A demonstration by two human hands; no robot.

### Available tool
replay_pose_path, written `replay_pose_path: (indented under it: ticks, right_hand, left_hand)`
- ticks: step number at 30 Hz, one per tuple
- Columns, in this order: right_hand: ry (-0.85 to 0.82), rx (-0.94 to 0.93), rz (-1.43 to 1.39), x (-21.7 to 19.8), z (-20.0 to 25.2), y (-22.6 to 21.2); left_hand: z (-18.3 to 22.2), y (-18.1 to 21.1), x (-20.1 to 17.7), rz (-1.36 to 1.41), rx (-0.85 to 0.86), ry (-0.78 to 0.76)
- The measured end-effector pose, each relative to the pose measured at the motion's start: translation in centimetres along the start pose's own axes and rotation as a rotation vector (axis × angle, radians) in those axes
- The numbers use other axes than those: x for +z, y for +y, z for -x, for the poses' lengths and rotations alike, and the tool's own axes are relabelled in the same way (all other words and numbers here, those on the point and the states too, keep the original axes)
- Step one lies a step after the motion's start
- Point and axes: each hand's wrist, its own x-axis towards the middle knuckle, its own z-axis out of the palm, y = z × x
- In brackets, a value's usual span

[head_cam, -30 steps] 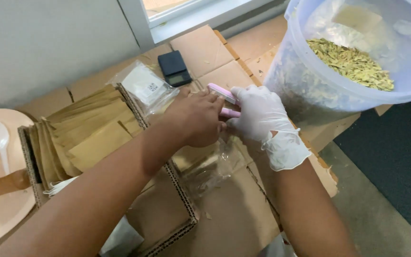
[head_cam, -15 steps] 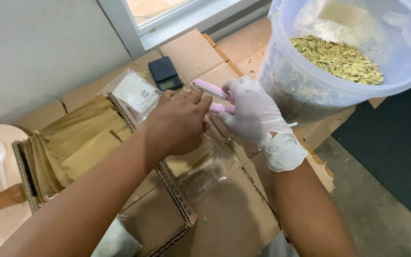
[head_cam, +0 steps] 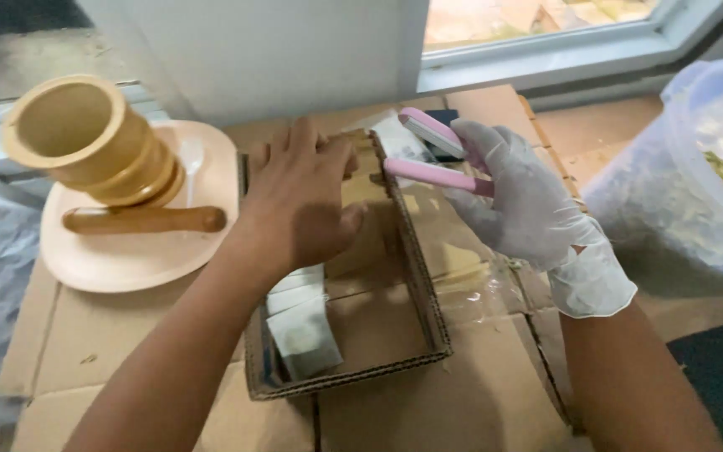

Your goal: Manually sealing small white pouches using a hand-held heat sealer and organizing them in a box.

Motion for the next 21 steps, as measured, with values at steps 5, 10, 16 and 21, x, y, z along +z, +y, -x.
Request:
replay_pose_path:
  ticks: [5,10,16,21]
  right_hand:
    - [0.032,-0.131,-0.034,2.6,-2.4,-3.7]
    - [0.175,-0.233,0.121,6.5,-3.0,-3.9]
    - [0.326,-0.429,0.44,8.5,-2.8,-3.7]
    - [0.299,-0.46,0.283,8.6,-3.3,-2.1]
  left_hand:
    - [2.2,-3.6,3.9,0.078,-0.136,0.226]
    - [2.7,-4.4,4.7,0.098,-0.235,0.302]
    - [2.8,-4.9,4.1,0.214,-0.269,0.156]
    - [2.0,-5.5,5.5,0.257,-0.266,0.145]
